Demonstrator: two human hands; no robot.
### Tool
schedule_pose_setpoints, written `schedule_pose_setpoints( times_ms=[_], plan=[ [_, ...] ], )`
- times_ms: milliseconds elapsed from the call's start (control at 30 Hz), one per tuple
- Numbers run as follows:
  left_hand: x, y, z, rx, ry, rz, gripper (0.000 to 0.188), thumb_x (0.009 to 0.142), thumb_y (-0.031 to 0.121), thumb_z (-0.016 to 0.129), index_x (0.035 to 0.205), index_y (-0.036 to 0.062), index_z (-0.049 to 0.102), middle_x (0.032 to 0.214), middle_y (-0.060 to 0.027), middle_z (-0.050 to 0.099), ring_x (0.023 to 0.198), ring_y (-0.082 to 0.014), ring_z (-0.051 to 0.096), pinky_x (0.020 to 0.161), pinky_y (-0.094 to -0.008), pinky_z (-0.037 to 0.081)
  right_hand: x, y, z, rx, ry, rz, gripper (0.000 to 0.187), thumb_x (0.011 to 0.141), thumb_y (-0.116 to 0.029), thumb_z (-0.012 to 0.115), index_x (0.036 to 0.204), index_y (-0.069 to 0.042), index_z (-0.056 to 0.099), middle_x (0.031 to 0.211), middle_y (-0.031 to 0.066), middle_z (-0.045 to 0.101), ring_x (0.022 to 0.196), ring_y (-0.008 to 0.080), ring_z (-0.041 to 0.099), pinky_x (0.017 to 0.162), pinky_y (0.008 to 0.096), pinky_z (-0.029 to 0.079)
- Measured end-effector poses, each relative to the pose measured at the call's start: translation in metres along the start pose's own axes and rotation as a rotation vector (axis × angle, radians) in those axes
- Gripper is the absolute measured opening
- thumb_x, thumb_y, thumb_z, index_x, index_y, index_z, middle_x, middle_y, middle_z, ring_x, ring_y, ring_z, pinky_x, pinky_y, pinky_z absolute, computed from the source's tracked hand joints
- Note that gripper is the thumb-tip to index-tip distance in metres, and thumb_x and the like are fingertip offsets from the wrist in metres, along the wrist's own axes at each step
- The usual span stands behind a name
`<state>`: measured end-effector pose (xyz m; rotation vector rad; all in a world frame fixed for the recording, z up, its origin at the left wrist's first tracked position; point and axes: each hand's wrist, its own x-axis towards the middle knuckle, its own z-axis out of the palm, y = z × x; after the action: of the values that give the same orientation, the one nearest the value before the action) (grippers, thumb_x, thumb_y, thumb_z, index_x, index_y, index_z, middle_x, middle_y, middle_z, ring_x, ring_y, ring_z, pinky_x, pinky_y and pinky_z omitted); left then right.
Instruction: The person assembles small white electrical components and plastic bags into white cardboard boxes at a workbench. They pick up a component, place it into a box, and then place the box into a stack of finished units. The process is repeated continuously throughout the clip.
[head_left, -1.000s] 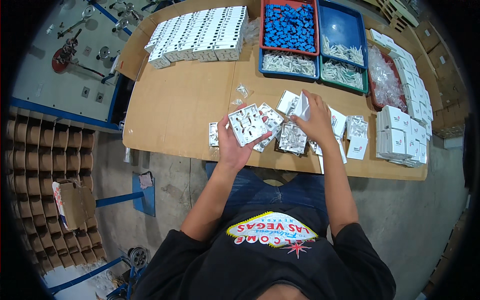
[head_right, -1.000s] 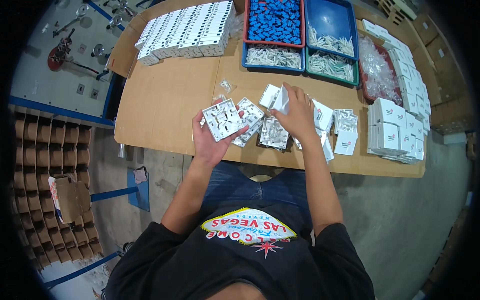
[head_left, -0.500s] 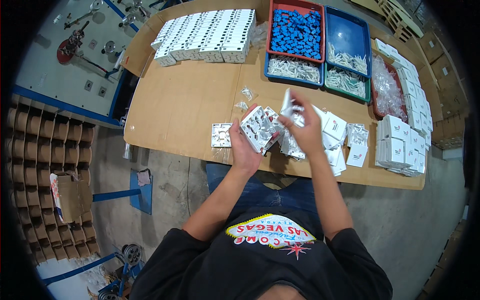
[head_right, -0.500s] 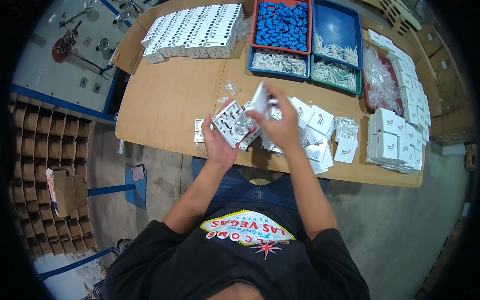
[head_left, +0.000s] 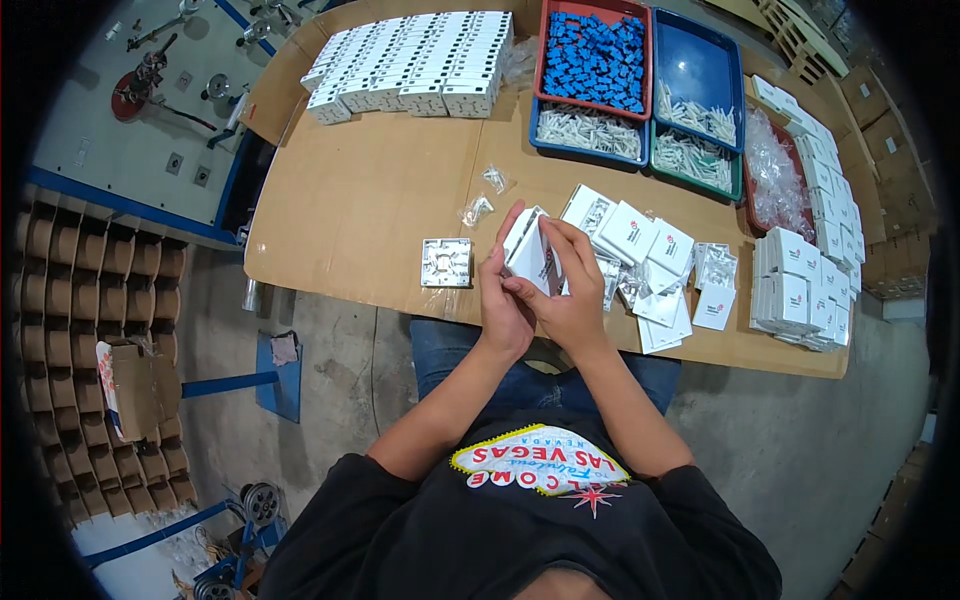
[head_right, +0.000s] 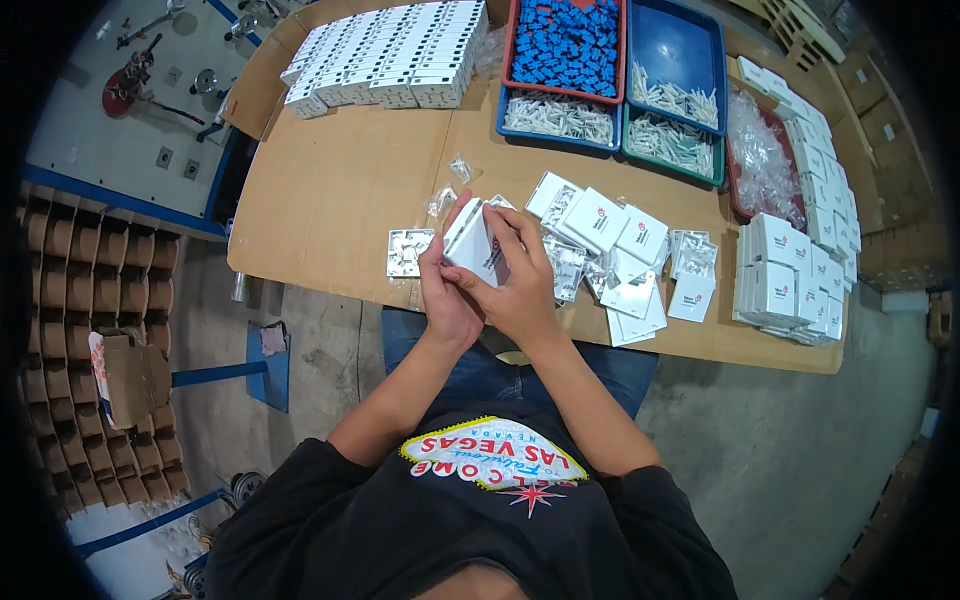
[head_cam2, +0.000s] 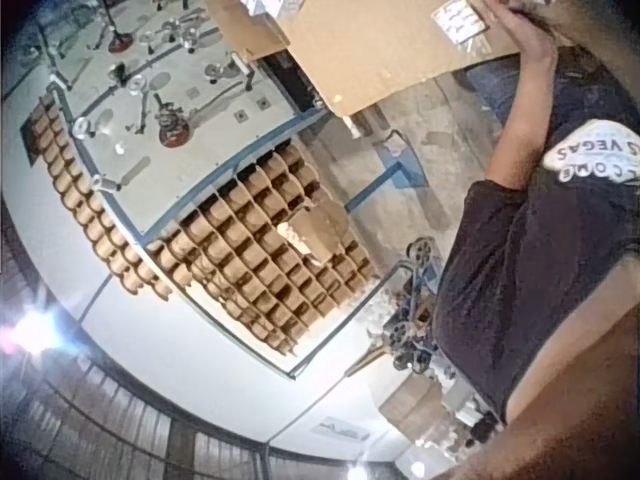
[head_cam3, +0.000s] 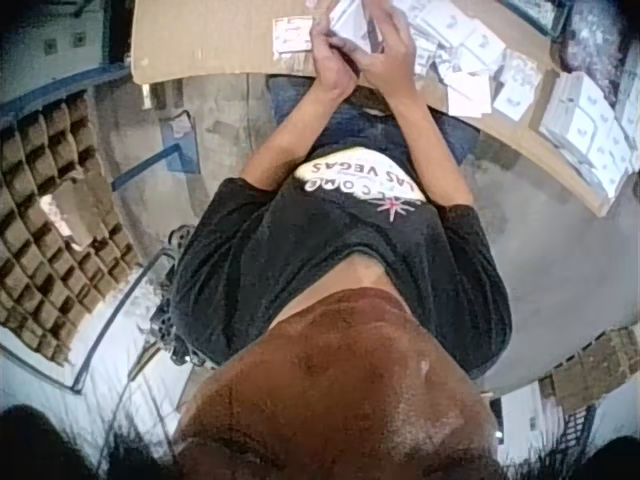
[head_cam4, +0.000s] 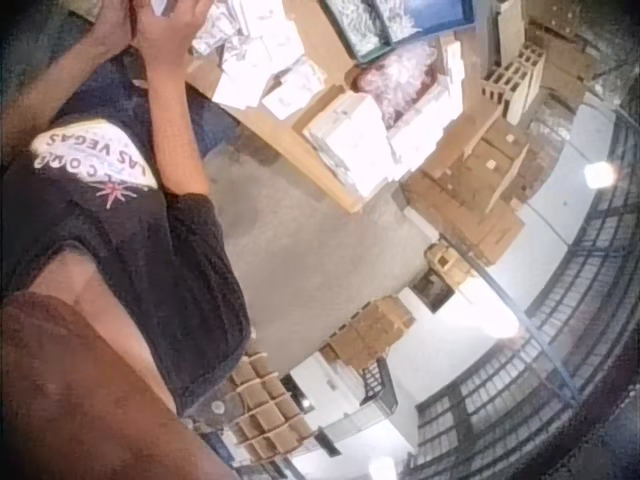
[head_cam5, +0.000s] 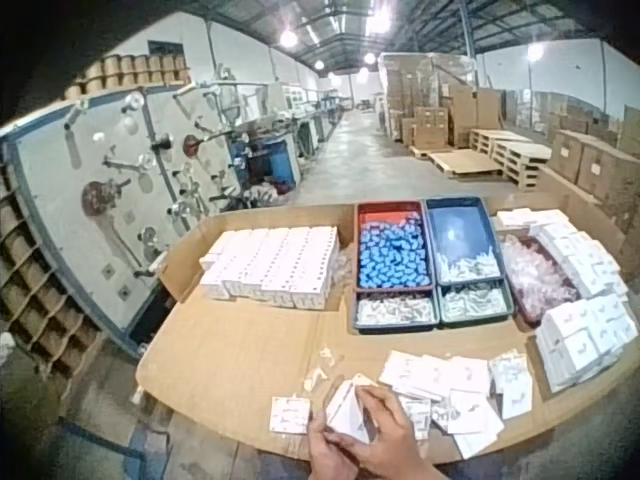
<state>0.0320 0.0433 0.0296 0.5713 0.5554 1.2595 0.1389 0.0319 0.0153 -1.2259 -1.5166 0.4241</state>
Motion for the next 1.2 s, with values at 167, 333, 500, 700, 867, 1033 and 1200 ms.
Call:
schedule_pose_setpoints(
  times_ms=[167,333,500,700,867,1033,1200],
  plan=[
    [-0.002,0.003,-0.001,-0.021,-0.002,-0.023,0.067,0.110,0.048,0.029,0.166,0.0134,0.035,0.154,-0.0125,0.053,0.138,-0.0258,0.054,0.117,-0.0413,0.043,0.000,-0.003,-0.001,0.010,0.015,-0.008,0.084,0.077,-0.044,0.092,0.141,0.002,0.063,0.137,0.0198,0.061,0.121,0.0361,0.064,0.099,0.0428,0.056],
    [-0.003,-0.001,-0.003,0.016,-0.007,-0.020,0.067,0.110,0.047,0.029,0.167,0.0126,0.035,0.155,-0.0127,0.053,0.140,-0.0259,0.053,0.119,-0.0410,0.042,-0.001,0.000,0.000,-0.005,0.004,-0.021,0.085,0.077,-0.044,0.092,0.142,0.002,0.063,0.137,0.0203,0.061,0.123,0.0374,0.064,0.100,0.0439,0.055],
    [-0.007,-0.003,0.001,0.013,-0.009,0.010,0.066,0.111,0.046,0.028,0.168,0.0124,0.033,0.158,-0.0129,0.050,0.142,-0.0263,0.052,0.120,-0.0396,0.040,-0.004,0.004,0.001,0.010,0.004,-0.057,0.080,0.085,-0.047,0.085,0.143,0.002,0.062,0.139,0.0207,0.060,0.124,0.0394,0.063,0.102,0.0452,0.053],
    [-0.013,-0.008,0.003,0.209,-0.035,0.026,0.067,0.106,0.018,0.051,0.169,0.0097,0.030,0.166,-0.0111,0.041,0.146,-0.0240,0.047,0.122,-0.0368,0.036,-0.012,0.008,0.006,0.238,0.102,0.024,0.050,0.111,-0.039,0.054,0.139,0.001,0.064,0.131,0.0195,0.065,0.121,0.0313,0.065,0.102,0.0399,0.052],
    [-0.017,-0.018,-0.009,0.579,-0.218,0.142,0.074,0.100,0.005,0.057,0.168,0.0040,0.027,0.172,-0.0160,0.029,0.158,-0.0259,0.030,0.127,-0.0392,0.025,0.010,-0.004,-0.016,0.436,0.199,0.484,0.046,0.116,-0.037,0.047,0.102,0.001,0.069,0.088,0.0035,0.069,0.081,0.0079,0.059,0.073,0.0273,0.048],
    [-0.025,-0.023,0.000,0.725,-0.391,0.265,0.066,0.100,0.010,0.058,0.163,0.0003,0.040,0.175,-0.0196,0.021,0.162,-0.0335,0.024,0.129,-0.0459,0.018,0.010,0.005,-0.026,0.407,0.254,0.488,0.061,0.116,-0.042,0.045,0.077,-0.001,0.065,0.068,0.0021,0.062,0.068,0.0081,0.053,0.063,0.0299,0.043],
    [-0.036,-0.030,0.005,0.690,-0.375,0.122,0.063,0.102,0.014,0.059,0.161,-0.0006,0.043,0.174,-0.0193,0.025,0.160,-0.0309,0.027,0.128,-0.0433,0.023,-0.007,0.021,-0.031,0.541,0.347,0.498,0.056,0.116,-0.039,0.043,0.082,0.000,0.065,0.076,0.0040,0.065,0.075,0.0095,0.056,0.069,0.0295,0.046]
  ],
)
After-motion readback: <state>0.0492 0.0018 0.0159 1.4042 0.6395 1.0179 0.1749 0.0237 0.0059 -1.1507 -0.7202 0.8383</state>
